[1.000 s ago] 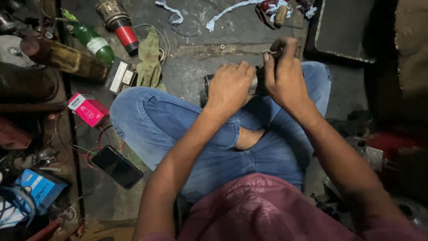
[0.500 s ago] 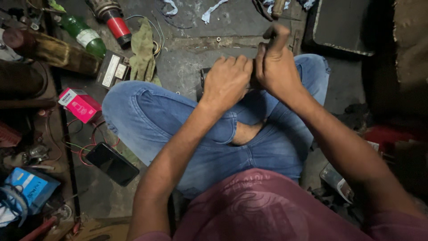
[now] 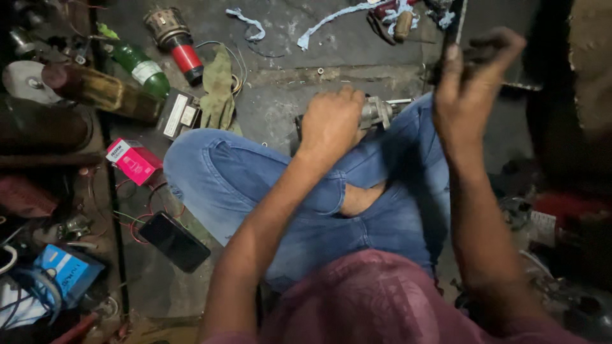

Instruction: The person sits cross-legged on the floor and repairs a starter motor, using a screwdriver to loosen and remove parts from the unit held in their lap. They turn the motor over, manipulate its end cap and solenoid, and reposition it repeatedly while working on different sides.

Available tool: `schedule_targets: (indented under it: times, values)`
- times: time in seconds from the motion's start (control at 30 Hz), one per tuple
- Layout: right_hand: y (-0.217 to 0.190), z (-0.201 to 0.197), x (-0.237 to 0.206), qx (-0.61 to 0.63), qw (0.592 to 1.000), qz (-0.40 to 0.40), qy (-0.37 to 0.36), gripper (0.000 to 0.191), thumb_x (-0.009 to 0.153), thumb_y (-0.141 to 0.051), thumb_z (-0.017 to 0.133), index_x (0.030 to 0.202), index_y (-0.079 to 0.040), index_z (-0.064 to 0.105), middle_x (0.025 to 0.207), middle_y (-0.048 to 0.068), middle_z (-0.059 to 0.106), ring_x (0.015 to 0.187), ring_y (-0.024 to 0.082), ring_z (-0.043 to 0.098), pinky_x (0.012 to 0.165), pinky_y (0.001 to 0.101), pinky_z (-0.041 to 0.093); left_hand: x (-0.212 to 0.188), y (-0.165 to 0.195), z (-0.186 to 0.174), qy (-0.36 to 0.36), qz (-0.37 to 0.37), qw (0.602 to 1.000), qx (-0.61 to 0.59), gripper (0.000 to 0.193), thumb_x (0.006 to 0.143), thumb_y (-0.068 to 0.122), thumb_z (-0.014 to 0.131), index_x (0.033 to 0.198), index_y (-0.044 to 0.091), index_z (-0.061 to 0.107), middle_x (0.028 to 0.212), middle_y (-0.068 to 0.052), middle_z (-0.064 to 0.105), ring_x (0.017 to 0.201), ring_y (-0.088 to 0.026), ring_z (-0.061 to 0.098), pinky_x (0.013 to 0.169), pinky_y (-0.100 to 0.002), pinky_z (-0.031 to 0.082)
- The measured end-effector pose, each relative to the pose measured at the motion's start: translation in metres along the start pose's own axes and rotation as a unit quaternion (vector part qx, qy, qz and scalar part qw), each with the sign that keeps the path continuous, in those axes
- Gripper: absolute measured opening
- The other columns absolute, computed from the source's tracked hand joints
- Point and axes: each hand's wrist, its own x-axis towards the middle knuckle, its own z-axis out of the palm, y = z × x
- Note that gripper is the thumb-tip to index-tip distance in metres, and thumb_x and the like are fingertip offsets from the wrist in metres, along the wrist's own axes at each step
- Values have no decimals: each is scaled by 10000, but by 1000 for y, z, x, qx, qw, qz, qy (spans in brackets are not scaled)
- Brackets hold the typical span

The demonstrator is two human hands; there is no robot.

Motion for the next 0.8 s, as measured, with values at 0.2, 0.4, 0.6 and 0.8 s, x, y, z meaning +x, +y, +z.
schedule_targets:
  times: [0.2, 0.4, 0.6, 0.8]
  values:
    - [-5, -15, -64, 19, 996, 79, -28, 262, 1007, -62, 812, 1099, 34, 586, 953, 42, 643, 824, 120, 574, 735, 276, 476, 4, 6, -1, 5, -13, 1000, -7, 511, 599, 332, 903, 948, 52, 657, 928, -138, 684, 803, -328, 710, 706, -448, 546]
    - [-3, 2, -113, -58, 997, 2, -47, 264, 957, 1, 737, 1219, 14, 701, 1077, 159, 764, 928, 184, 763, 752, 291, 572, 7, 15, -9, -9, -32, 999, -5, 519, 631, 380, 909, 953, 57, 662, 923, -155, 679, 785, -365, 698, 679, -475, 555]
    - [2, 6, -114, -36, 998, -36, -42, 284, 939, -20, 740, 1218, 14, 701, 1096, 182, 754, 952, 264, 770, 820, 334, 588, 8, 23, -14, -10, -37, 999, 17, 498, 619, 374, 901, 939, 69, 672, 929, -147, 678, 778, -370, 696, 686, -477, 555]
    - [6, 5, -121, -43, 995, -70, -54, 280, 935, -20, 732, 1210, 14, 694, 1128, 193, 745, 985, 301, 765, 848, 357, 598, 8, 26, -15, 3, -25, 999, 19, 493, 616, 372, 899, 932, 67, 676, 917, -142, 674, 786, -361, 701, 703, -469, 555]
